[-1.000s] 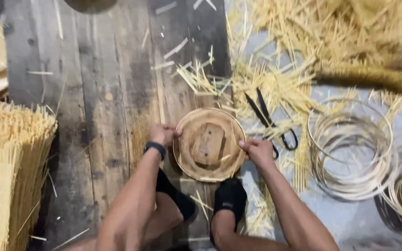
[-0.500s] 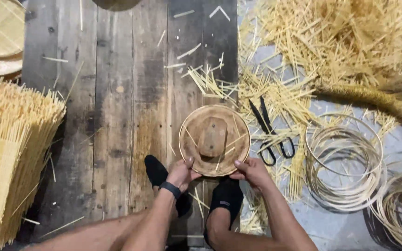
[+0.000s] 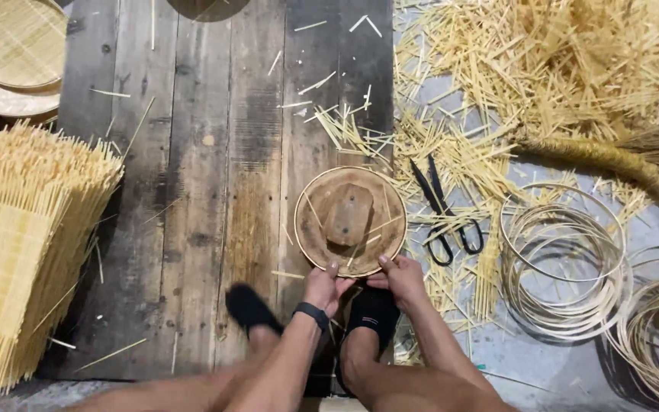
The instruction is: The person trims excess bamboo strands from the edges of round woven baskets using shears. They repeatedly place a bamboo mat over the basket, align it, and cut the protruding strands flush with the rim, then flip the basket to inspect the result.
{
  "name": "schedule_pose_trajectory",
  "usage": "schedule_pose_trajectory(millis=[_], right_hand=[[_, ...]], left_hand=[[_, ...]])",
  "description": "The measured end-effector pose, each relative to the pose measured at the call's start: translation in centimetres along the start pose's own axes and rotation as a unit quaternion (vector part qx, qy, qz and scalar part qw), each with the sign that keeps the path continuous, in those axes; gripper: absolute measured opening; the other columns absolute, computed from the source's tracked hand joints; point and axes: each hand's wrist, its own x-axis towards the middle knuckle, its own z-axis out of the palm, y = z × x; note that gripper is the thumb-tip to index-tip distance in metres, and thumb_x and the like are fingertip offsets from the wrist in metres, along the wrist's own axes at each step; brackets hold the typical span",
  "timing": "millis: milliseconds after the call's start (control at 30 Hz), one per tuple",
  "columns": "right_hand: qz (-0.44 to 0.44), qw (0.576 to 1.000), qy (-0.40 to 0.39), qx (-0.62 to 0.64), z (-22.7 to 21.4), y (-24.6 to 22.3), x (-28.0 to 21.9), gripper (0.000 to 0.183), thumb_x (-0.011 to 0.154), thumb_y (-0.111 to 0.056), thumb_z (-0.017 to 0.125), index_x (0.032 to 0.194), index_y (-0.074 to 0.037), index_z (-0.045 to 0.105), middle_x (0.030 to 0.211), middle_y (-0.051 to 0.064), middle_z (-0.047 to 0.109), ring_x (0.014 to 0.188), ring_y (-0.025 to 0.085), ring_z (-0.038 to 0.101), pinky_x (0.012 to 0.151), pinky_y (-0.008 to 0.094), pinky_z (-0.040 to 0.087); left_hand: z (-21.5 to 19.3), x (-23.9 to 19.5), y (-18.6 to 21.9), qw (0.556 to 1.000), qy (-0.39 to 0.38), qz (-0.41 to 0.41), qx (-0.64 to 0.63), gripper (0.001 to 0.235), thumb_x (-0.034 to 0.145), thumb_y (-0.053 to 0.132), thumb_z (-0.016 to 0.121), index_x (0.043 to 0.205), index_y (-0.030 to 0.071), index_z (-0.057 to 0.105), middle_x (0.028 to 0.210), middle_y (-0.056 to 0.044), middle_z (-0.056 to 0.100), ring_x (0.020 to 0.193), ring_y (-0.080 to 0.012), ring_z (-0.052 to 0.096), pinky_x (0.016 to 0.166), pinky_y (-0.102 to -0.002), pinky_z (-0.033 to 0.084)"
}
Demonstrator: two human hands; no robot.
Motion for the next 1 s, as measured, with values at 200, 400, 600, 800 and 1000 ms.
schedule_pose_trajectory(millis=[200, 400, 600, 800, 1000], right_hand=[[0.01, 1.0, -0.025, 0.012, 1.0, 1.4, 0.8, 0.025, 0.1, -0.015, 0.061, 0.102, 0.009, 0.066, 0.086, 0.02, 0.076, 0.069, 0.028, 0.077, 0.059, 0.037, 0.065], [-0.316, 0.85, 0.126, -0.402, 4.0, -10.1, -5.7, 0.083, 0.078, -0.039, 0.088, 0.137, 0.004, 0.049, 0.123, 0.03, 0.063, 0.113, 0.041, 0.063, 0.091, 0.05, 0.054], [-0.258, 0.864, 0.055, -0.428, 10.1, -16.1, -6.8, 0.141, 0.046, -0.037, 0.102, 0.16, -0.011, 0.023, 0.15, 0.026, 0.026, 0.138, 0.041, 0.031, 0.104, 0.05, 0.039], [-0.395, 0.839, 0.036, -0.372, 6.9, -15.9, -0.3, 0.106, 0.053, -0.039, 0.095, 0.135, 0.0, 0.04, 0.127, 0.024, 0.05, 0.12, 0.034, 0.053, 0.102, 0.045, 0.048], [-0.461, 0.808, 0.144, -0.336, 9.0, -14.3, -1.4, 0.084, 0.064, -0.032, 0.089, 0.134, -0.002, 0.052, 0.122, 0.02, 0.06, 0.117, 0.036, 0.06, 0.1, 0.044, 0.049]], left_hand=[[-1.3, 1.9, 0.7, 0.994, 0.087, 0.034, 0.059, 0.028, 0.099, 0.016, 0.061, 0.123, 0.001, 0.062, 0.113, -0.018, 0.072, 0.09, -0.0307, 0.074, 0.073, -0.042, 0.064], [-0.7, -0.7, 16.0, 0.782, 0.069, 0.179, 0.593, 0.031, 0.096, 0.027, 0.073, 0.1, -0.004, 0.074, 0.081, -0.014, 0.074, 0.072, -0.0225, 0.068, 0.062, -0.037, 0.054], [13.0, -9.2, 18.1, 0.641, -0.067, 0.543, 0.539, 0.04, 0.093, 0.032, 0.074, 0.118, 0.001, 0.073, 0.117, -0.019, 0.071, 0.107, -0.032, 0.066, 0.092, -0.039, 0.052], [18.6, -8.8, 17.1, 0.784, -0.055, 0.454, 0.42, 0.05, 0.11, 0.041, 0.046, 0.141, 0.003, 0.058, 0.136, -0.021, 0.066, 0.129, -0.0328, 0.063, 0.107, -0.043, 0.047], [18.6, -6.9, 19.7, 0.708, 0.007, 0.437, 0.554, 0.055, 0.104, 0.049, 0.043, 0.136, 0.01, 0.066, 0.13, -0.022, 0.068, 0.114, -0.0373, 0.069, 0.091, -0.043, 0.056]])
